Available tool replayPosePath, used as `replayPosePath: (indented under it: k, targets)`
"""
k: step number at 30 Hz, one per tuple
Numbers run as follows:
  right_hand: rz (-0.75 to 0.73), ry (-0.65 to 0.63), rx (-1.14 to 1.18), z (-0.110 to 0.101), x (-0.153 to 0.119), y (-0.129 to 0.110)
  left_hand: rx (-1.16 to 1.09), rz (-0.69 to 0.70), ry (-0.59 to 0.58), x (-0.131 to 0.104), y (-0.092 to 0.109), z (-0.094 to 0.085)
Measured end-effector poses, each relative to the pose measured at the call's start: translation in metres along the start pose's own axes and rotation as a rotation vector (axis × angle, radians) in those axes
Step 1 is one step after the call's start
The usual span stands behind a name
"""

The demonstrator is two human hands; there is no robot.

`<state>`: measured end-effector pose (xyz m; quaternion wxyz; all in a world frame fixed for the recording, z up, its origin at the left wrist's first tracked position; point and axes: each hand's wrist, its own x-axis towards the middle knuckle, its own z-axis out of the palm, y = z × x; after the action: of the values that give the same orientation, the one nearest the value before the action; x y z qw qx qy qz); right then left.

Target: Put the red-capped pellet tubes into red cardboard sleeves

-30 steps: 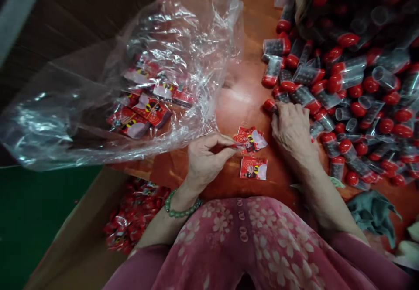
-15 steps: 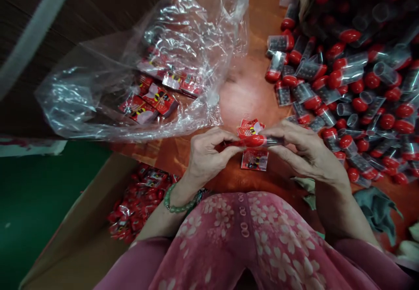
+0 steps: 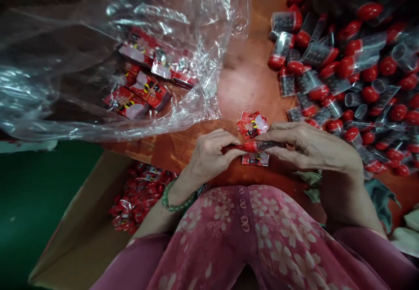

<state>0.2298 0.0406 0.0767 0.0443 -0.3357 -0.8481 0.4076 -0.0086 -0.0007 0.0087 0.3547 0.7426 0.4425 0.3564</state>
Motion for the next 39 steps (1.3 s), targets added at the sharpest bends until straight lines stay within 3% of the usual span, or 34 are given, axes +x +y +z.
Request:
replayPosePath:
  k: [8, 17, 22, 24, 26, 30, 35, 39]
  targets:
    - [-0.008, -0.092, 0.136, 0.004, 0.009, 0.011, -0.132, -0.108, -0.081, -0.001, -0.006, 0.001]
    - [-0.010, -0.021, 0.145, 0.014, 0.011, 0.004, -0.261, -0.231, -0.235, 0.007, 0.006, -0.008]
    - [0.011, 0.118, 0.245, 0.028, 0.003, 0.003, -0.350, -0.396, -0.294, 0.012, 0.010, -0.012]
    - [0.024, 0.162, 0.330, 0.034, -0.001, 0.002, -0.439, -0.479, -0.256, 0.009, 0.008, -0.015]
    - [0.088, 0.244, 0.466, 0.040, -0.003, 0.000, -0.629, -0.530, -0.136, 0.003, 0.005, -0.016]
    - [0.204, 0.398, 0.753, 0.054, -0.001, -0.006, -1.037, -0.475, 0.120, -0.012, 0.004, -0.005]
    - [0.205, 0.469, 0.891, 0.070, 0.012, -0.012, -1.116, -0.548, 0.266, -0.011, 0.017, 0.022]
    - [0.169, 0.614, 0.757, 0.083, 0.020, -0.013, -1.129, -0.616, 0.384, -0.001, 0.022, 0.032]
